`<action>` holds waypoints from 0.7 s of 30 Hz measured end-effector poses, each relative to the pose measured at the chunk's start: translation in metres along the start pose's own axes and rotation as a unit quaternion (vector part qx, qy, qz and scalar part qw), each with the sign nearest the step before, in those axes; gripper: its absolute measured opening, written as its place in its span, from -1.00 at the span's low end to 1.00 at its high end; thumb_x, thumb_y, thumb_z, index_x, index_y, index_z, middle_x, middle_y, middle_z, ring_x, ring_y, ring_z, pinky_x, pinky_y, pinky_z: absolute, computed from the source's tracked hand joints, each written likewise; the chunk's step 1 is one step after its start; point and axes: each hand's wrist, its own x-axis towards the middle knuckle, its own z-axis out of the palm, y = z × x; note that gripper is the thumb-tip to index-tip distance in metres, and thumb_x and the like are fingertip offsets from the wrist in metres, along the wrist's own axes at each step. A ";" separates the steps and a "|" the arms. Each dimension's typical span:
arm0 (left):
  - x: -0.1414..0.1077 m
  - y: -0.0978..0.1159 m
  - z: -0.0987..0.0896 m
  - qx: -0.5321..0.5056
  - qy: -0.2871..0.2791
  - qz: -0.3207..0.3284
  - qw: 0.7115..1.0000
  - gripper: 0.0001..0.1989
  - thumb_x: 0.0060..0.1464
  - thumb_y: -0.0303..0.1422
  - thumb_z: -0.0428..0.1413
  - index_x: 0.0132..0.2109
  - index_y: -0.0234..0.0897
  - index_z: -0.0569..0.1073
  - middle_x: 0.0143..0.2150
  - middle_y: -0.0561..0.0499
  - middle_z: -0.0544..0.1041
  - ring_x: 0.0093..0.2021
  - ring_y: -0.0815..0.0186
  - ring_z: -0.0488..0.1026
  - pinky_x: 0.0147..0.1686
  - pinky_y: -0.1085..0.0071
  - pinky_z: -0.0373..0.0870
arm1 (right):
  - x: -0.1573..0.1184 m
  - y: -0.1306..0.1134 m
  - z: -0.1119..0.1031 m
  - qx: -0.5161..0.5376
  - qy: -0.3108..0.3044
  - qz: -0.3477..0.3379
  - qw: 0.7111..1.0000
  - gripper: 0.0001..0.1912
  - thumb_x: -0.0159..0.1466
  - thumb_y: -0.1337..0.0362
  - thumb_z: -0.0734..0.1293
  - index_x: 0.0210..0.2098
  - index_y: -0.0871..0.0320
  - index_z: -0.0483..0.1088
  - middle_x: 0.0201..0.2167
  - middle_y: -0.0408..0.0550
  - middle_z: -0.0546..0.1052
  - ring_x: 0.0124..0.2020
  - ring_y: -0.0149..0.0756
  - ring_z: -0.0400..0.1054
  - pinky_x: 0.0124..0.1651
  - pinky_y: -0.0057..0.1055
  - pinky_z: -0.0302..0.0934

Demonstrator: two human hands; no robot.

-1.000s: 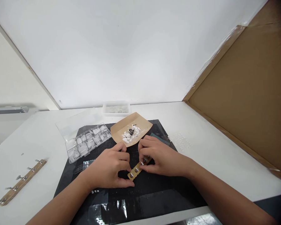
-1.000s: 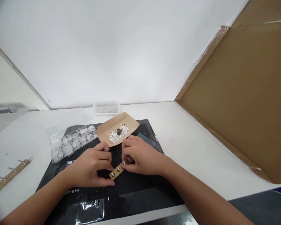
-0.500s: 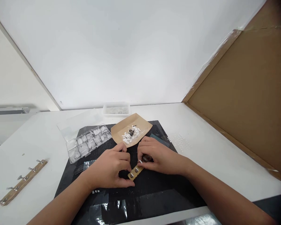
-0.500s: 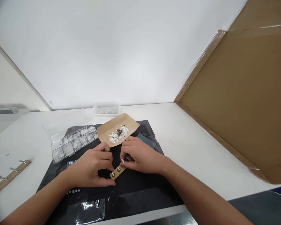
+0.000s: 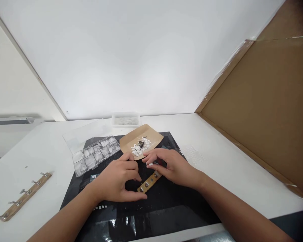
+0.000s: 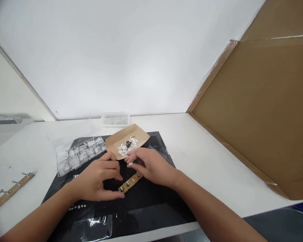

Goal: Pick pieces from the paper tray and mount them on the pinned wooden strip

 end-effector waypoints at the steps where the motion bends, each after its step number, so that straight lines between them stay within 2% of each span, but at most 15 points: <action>1: 0.001 0.000 -0.001 0.003 0.027 0.002 1.000 -0.78 0.17 -0.18 0.33 -0.20 -0.23 0.57 -0.31 -0.02 0.55 -0.20 0.21 0.39 -0.04 0.19 0.37 | 0.000 0.000 0.000 0.001 0.000 0.009 1.000 -0.96 0.40 0.31 0.41 -0.16 0.07 0.53 -0.10 -0.10 0.67 0.02 -0.24 0.54 0.07 -0.30 0.39; 3: 0.003 0.002 -0.001 0.010 0.090 0.008 0.996 -0.92 0.22 -0.35 0.28 -0.16 -0.24 0.56 -0.28 -0.03 0.55 -0.20 0.23 0.41 -0.04 0.19 0.36 | 0.000 -0.002 0.001 -0.005 -0.001 0.017 1.000 -0.95 0.38 0.27 0.44 -0.17 0.08 0.56 -0.18 -0.11 0.66 -0.15 -0.27 0.56 -0.05 -0.34 0.40; 4: 0.004 0.003 -0.002 0.013 0.122 0.010 0.992 -0.92 0.22 -0.41 0.26 -0.13 -0.24 0.56 -0.26 -0.03 0.55 -0.20 0.24 0.41 -0.05 0.20 0.36 | 0.001 -0.002 0.001 -0.008 -0.002 0.017 1.000 -0.94 0.37 0.25 0.45 -0.18 0.09 0.57 -0.22 -0.11 0.66 -0.20 -0.28 0.55 -0.09 -0.35 0.40; 8: 0.007 0.010 -0.001 0.005 0.206 0.012 0.978 -0.76 0.18 -0.53 0.26 -0.02 -0.24 0.55 -0.19 -0.06 0.53 -0.18 0.26 0.44 -0.12 0.25 0.36 | 0.001 -0.006 0.005 -0.009 -0.019 -0.002 1.000 -0.94 0.37 0.27 0.45 -0.24 0.10 0.59 -0.27 -0.11 0.65 -0.21 -0.29 0.53 -0.10 -0.37 0.36; 10: 0.008 0.013 0.000 -0.007 0.210 0.012 0.978 -0.74 0.17 -0.54 0.26 0.00 -0.25 0.55 -0.16 -0.07 0.52 -0.19 0.27 0.45 -0.15 0.28 0.37 | 0.001 -0.007 0.007 -0.011 -0.027 -0.015 0.999 -0.94 0.38 0.30 0.44 -0.24 0.11 0.58 -0.27 -0.11 0.65 -0.21 -0.29 0.52 -0.10 -0.38 0.35; 16: 0.009 0.012 0.004 -0.035 0.167 0.025 0.985 -0.77 0.23 -0.56 0.23 -0.01 -0.24 0.56 -0.19 -0.05 0.53 -0.14 0.25 0.46 -0.11 0.28 0.40 | -0.001 -0.009 0.010 -0.022 -0.035 -0.040 0.998 -0.97 0.37 0.34 0.44 -0.24 0.13 0.55 -0.27 -0.11 0.63 -0.18 -0.30 0.50 -0.08 -0.39 0.33; 21: 0.010 0.009 0.002 -0.032 0.168 0.028 0.985 -0.78 0.25 -0.54 0.23 0.01 -0.23 0.58 -0.21 -0.04 0.54 -0.15 0.26 0.44 -0.10 0.28 0.41 | -0.001 -0.012 0.008 -0.004 -0.021 -0.010 1.000 -0.96 0.35 0.32 0.47 -0.26 0.13 0.56 -0.26 -0.11 0.62 -0.19 -0.30 0.49 -0.08 -0.39 0.32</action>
